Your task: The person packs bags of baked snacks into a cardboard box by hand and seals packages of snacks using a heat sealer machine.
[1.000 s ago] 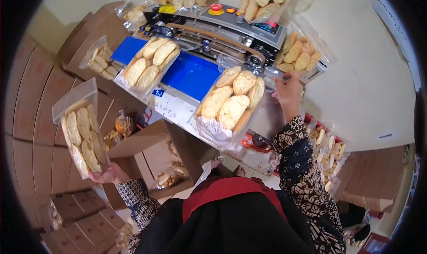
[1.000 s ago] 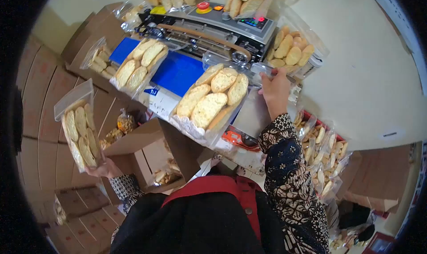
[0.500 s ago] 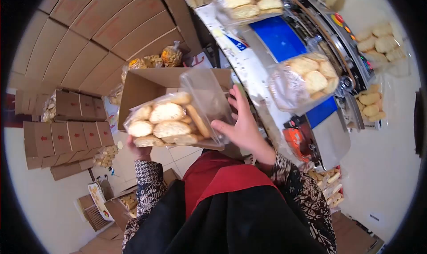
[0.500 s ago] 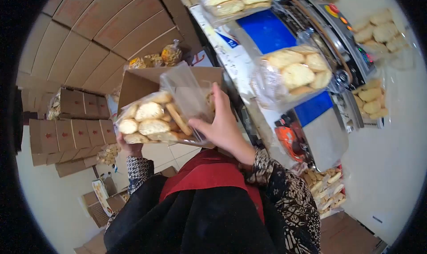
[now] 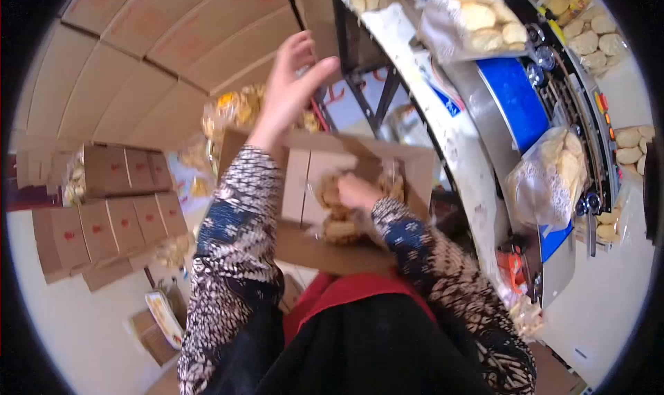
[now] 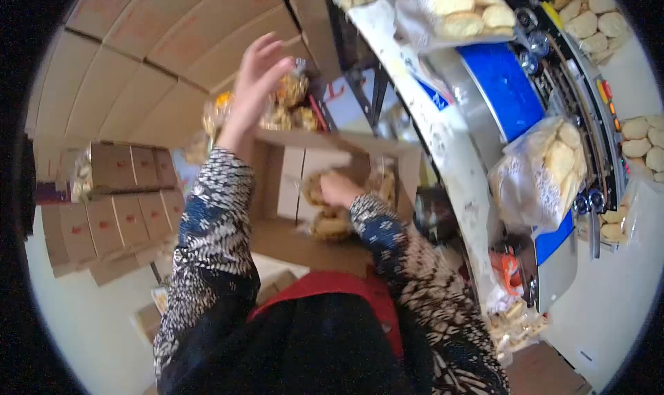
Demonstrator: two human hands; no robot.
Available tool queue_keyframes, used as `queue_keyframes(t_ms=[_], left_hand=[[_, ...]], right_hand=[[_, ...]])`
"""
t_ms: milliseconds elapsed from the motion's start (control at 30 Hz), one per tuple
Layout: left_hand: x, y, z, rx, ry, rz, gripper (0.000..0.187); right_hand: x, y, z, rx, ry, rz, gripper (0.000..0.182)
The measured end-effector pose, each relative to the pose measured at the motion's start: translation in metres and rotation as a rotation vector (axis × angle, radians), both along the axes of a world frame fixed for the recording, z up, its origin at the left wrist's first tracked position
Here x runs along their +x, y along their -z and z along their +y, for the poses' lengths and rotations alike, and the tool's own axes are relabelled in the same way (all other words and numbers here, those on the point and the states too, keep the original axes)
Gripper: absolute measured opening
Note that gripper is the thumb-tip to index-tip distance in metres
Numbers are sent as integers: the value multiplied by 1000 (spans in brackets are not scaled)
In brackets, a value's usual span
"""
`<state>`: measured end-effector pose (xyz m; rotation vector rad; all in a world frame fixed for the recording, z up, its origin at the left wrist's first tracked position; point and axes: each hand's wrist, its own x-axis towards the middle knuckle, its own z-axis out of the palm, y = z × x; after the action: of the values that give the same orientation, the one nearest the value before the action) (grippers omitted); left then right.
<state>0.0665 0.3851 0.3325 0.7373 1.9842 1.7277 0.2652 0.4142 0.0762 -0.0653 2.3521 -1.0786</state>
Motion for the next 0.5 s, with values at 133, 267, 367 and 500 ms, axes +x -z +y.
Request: queue_keyframes(t_ms=[133,267,367,500], left_hand=[[-7,-12,113,65,37,-531,97],[-14,-9,176,52,59,-777,106],[-5,-29,195,43,125,-782,101],[-27,-7,214,189,143,-865,69]], right_hand=[[-30,64,-13,-187,65,28,28],[-1,92,-24,-808,664,-11,40],[4,-26,-11,587,234,671,45],[40,-99,2,101,374,449,41]])
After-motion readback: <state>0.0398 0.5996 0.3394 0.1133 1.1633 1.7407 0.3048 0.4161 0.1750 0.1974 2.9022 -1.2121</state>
